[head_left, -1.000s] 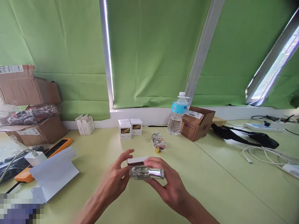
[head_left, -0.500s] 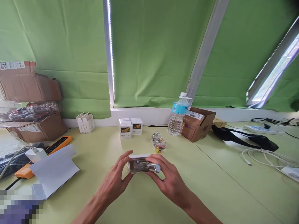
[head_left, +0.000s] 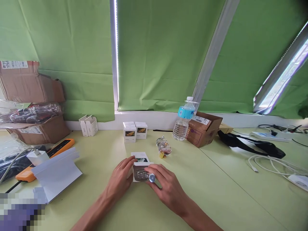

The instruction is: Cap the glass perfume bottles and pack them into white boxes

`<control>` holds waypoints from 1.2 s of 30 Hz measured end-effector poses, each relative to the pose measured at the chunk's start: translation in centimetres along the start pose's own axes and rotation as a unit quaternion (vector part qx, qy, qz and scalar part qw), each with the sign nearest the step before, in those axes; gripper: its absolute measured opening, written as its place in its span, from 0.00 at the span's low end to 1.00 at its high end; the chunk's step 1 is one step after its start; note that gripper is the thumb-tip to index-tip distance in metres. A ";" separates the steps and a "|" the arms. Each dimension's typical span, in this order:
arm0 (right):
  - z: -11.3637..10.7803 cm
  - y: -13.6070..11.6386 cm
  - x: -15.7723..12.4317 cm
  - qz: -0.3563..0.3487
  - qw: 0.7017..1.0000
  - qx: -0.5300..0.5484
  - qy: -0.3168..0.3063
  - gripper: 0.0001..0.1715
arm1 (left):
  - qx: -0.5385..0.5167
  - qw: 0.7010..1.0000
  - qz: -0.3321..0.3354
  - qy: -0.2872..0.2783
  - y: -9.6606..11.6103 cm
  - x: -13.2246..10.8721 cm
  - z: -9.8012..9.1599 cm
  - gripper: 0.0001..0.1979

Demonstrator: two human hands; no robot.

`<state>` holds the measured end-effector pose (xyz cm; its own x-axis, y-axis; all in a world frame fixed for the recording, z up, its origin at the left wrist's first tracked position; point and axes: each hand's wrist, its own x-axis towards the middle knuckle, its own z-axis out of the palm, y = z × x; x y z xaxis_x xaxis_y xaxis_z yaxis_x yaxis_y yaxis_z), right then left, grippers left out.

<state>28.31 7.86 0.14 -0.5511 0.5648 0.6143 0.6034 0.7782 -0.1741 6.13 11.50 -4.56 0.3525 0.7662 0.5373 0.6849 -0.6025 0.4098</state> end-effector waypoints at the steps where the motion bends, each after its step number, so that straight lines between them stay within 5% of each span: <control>1: -0.1 0.1 0.0 0.003 1.000 -0.003 0.007 0.20 | 0.008 1.000 0.008 0.000 0.1 0.0 -0.2 0.27; 9: -0.5 0.8 0.0 -0.011 1.000 -0.001 0.001 0.24 | 0.009 0.998 0.052 -0.020 2.1 -0.4 -1.2 0.21; 22: -1.4 0.0 0.5 -0.009 1.000 0.015 -0.018 0.07 | -0.070 0.996 0.022 -0.043 3.0 -0.5 -1.9 0.25; 27: -1.5 0.2 0.4 -0.011 0.998 0.047 0.035 0.10 | -0.078 0.996 0.020 -0.048 2.7 -0.6 -2.1 0.24; 32: -1.9 0.2 0.0 -0.007 0.992 0.087 0.095 0.17 | -0.100 0.995 -0.021 0.022 1.7 -1.4 -1.1 0.24; 36: -2.0 -0.2 -0.1 -0.008 0.991 0.093 0.101 0.22 | -0.141 0.986 0.013 0.090 1.3 -1.9 -0.3 0.23</control>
<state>29.37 7.12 1.64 -0.4221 0.5005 0.7558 0.4688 0.8341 -0.2906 6.17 9.18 -4.77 0.2317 0.7125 0.6623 0.4637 -0.6794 0.5687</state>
